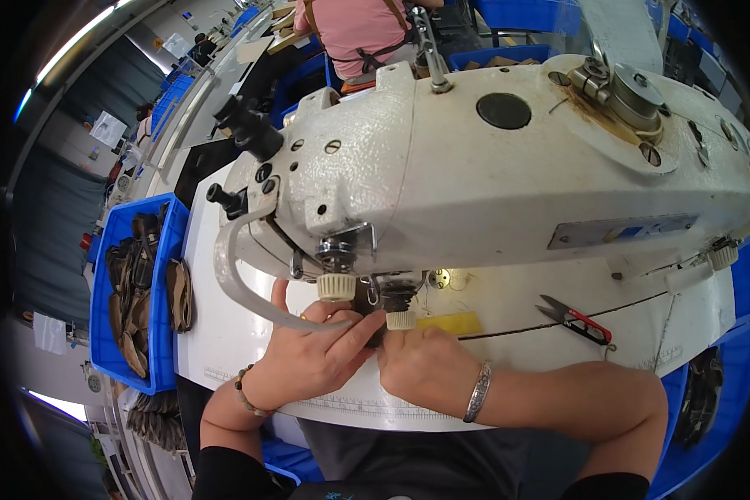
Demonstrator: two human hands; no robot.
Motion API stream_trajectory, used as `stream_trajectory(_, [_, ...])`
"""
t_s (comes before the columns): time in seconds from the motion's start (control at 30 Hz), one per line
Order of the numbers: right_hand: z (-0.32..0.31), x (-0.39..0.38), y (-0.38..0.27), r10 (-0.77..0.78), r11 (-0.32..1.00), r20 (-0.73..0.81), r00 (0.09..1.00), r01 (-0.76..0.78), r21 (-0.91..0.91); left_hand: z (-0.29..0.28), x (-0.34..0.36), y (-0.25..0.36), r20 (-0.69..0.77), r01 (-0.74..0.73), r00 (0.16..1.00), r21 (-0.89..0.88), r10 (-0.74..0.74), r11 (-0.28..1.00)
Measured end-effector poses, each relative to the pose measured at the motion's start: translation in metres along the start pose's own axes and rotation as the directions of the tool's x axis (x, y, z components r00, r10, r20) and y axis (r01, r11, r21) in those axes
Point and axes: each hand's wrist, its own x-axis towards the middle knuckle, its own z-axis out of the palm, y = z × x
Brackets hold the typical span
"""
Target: The recorder uses an industrial sewing machine to stitch together components of leather shoes.
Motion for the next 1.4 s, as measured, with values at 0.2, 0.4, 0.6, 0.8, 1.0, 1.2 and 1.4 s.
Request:
stream_trajectory(0.2, [0.0,-0.007,-0.011,-0.105,0.987,0.02,0.994,0.107,-0.118,0.007,0.0,-0.002,0.065,-0.001,0.998,-0.075,0.006,0.997])
stream_trajectory(0.4, [0.0,-0.007,-0.012,-0.093,0.992,0.045,0.995,0.096,-0.077,0.02,0.002,-0.006,-0.039,0.023,0.999,-0.264,-0.035,0.964])
stream_trajectory(0.6, [-0.003,-0.007,-0.013,-0.12,0.991,0.049,0.992,0.122,-0.048,0.024,0.005,-0.005,-0.036,0.023,0.999,-0.359,-0.039,0.933])
stream_trajectory(0.8, [0.005,-0.005,-0.006,-0.118,0.988,0.018,0.993,0.119,-0.093,0.034,0.009,-0.012,0.008,0.088,0.996,-0.386,-0.092,0.918])
stream_trajectory(1.0, [0.007,0.005,0.005,-0.02,0.992,-0.015,1.0,0.018,-0.122,0.049,0.017,-0.028,-0.056,0.09,0.991,-0.419,-0.125,0.903])
stream_trajectory(1.2, [0.009,0.003,0.013,-0.017,0.998,0.02,1.0,0.019,-0.065,0.03,0.021,-0.045,0.084,0.138,0.99,-0.599,-0.11,0.789])
stream_trajectory(1.4, [0.001,0.003,0.01,0.017,1.0,0.079,0.997,-0.016,-0.006,0.027,0.016,-0.052,0.072,0.094,0.995,-0.628,-0.063,0.772])
